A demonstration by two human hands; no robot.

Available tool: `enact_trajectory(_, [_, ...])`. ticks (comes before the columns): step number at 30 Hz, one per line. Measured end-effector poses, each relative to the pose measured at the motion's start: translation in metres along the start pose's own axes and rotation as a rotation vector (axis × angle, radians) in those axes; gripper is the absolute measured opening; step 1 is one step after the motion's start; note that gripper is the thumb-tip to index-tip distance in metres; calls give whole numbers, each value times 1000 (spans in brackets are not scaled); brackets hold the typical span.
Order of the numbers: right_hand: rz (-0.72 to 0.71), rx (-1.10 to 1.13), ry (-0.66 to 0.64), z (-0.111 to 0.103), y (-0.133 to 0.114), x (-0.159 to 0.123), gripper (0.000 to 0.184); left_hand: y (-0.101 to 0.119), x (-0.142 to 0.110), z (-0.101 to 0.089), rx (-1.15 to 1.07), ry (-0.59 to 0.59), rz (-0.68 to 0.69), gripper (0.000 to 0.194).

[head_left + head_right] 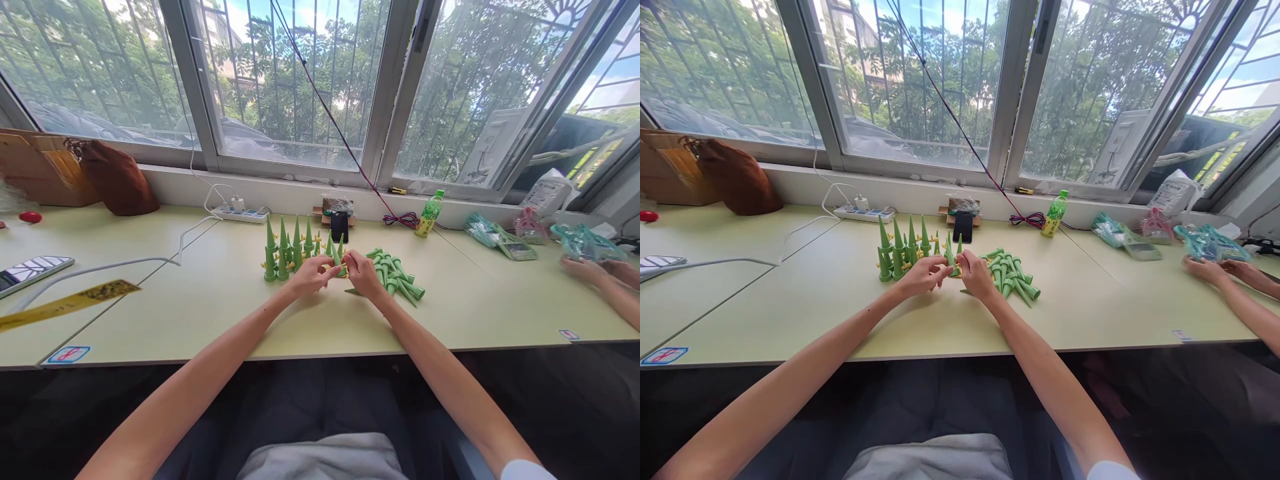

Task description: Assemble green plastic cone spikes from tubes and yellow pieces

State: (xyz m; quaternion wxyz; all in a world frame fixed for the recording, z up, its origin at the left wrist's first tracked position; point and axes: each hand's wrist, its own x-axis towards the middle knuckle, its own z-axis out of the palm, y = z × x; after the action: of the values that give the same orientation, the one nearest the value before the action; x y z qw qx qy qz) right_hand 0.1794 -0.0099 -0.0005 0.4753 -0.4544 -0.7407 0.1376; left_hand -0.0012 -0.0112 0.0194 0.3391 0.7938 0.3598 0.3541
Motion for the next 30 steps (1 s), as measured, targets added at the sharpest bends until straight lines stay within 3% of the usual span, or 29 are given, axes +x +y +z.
enact_trajectory(16, [18, -35, -29, 0, -3, 0, 32, -5, 1, 2, 178, 49, 178, 35])
enact_trajectory(30, [48, -51, -35, -1, -4, 0, 29, -11, 0, 1, 263, 23, 185, 28])
